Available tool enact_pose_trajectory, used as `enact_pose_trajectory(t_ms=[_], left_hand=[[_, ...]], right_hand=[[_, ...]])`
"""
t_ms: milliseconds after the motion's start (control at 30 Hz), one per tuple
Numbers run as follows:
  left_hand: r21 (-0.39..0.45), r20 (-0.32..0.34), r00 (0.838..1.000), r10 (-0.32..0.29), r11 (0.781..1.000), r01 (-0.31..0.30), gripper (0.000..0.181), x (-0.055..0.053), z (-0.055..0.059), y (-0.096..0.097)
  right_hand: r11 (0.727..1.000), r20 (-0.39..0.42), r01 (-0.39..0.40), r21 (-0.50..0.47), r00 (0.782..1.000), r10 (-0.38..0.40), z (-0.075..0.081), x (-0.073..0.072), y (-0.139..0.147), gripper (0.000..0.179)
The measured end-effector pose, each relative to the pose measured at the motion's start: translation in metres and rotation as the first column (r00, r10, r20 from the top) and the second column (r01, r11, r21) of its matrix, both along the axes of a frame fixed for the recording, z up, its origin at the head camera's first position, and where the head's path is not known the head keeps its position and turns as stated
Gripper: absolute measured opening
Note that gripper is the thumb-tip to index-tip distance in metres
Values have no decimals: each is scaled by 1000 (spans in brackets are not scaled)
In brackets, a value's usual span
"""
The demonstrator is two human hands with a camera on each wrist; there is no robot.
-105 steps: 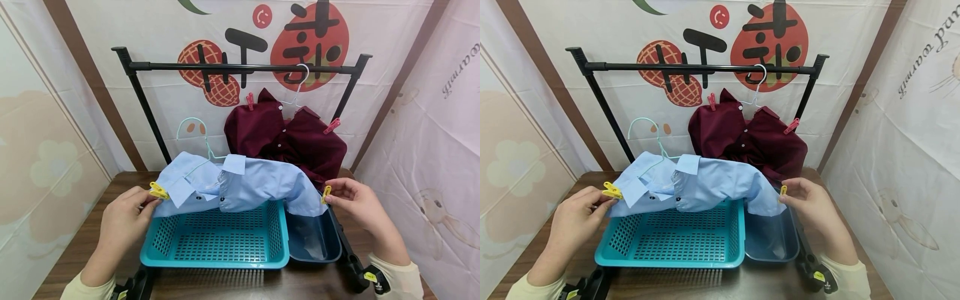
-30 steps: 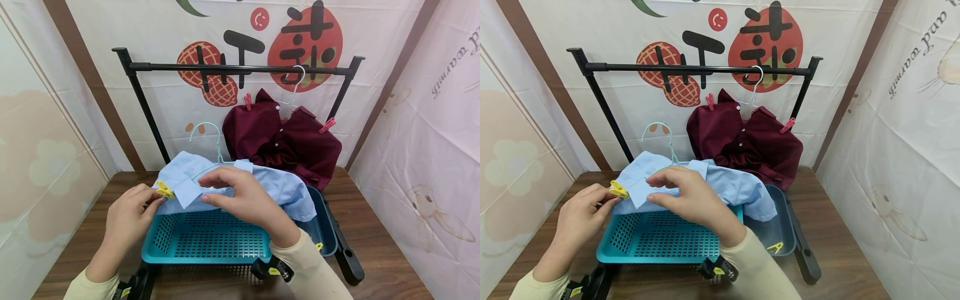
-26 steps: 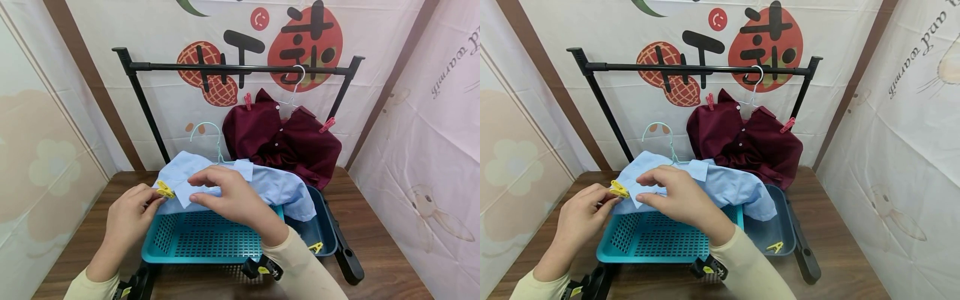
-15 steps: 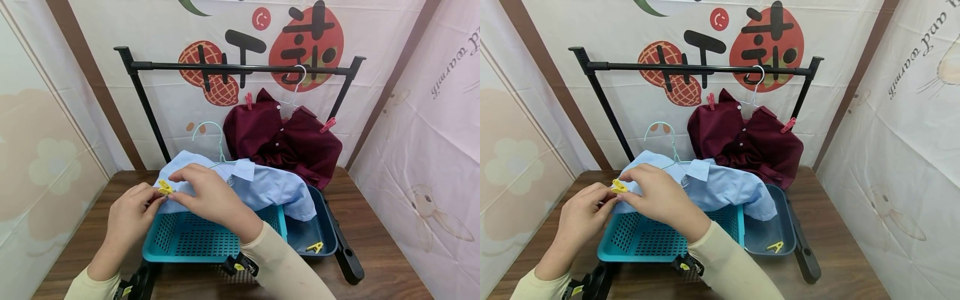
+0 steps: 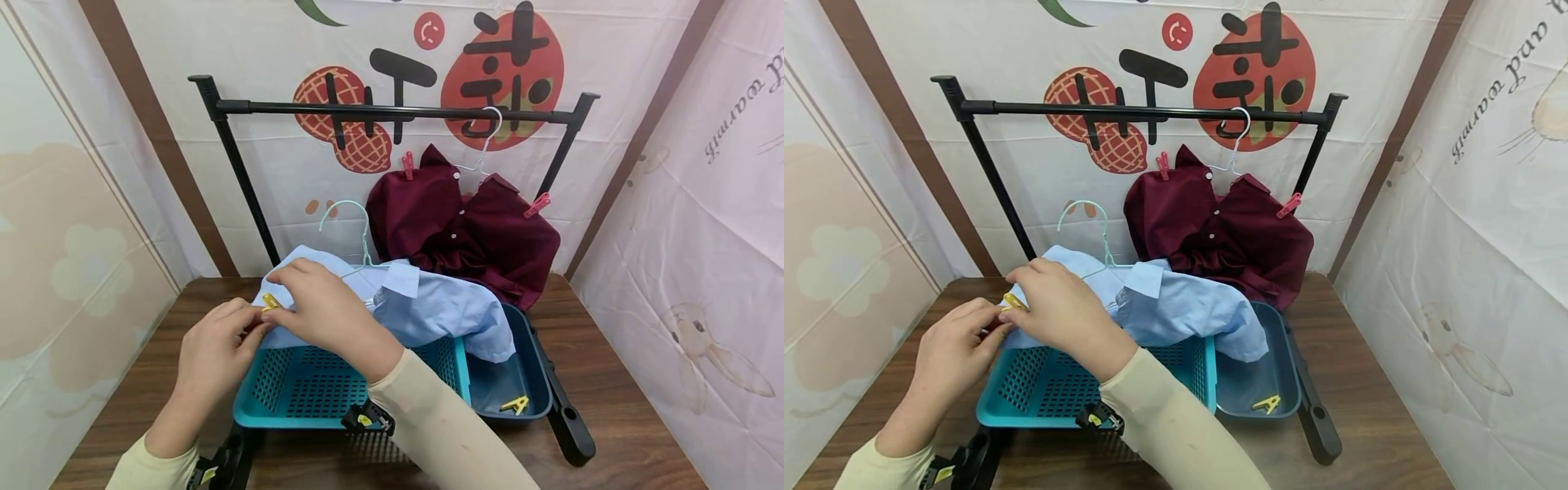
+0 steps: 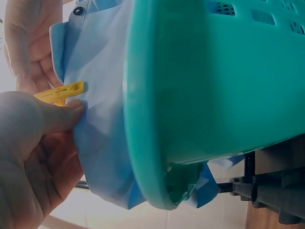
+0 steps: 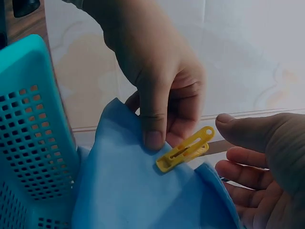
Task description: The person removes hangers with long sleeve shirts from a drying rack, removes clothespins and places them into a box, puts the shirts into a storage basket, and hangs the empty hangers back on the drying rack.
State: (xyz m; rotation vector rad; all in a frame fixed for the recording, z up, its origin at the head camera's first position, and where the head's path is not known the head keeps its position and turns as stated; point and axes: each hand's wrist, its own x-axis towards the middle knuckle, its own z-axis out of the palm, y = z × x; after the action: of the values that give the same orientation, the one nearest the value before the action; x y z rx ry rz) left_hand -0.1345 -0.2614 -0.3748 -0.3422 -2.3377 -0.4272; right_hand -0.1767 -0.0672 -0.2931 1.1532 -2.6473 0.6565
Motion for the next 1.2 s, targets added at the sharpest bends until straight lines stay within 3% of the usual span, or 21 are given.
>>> enact_pose_trajectory(t_ms=[200,467,733,1200], left_hand=[[-12,-8,1000,-11,1000,11,15,0,0,1],[-13,-13,1000,-20,1000,20,16,1,-1,1],[-6,-37,999,-30,1000,30,16,0,-1,1],[-2,-38,999,-31,1000,31,18,0,-1,2]], right_hand=[[995,-8,13,96,1000,-13,1,-2,-9,51],[987,-23,48,156,999,-45,0,-5,-17,48],[993,0,37,115,999,-37,-1,-3,-20,21],[999,16,37,18,999,-37,-1,-2,-20,15]])
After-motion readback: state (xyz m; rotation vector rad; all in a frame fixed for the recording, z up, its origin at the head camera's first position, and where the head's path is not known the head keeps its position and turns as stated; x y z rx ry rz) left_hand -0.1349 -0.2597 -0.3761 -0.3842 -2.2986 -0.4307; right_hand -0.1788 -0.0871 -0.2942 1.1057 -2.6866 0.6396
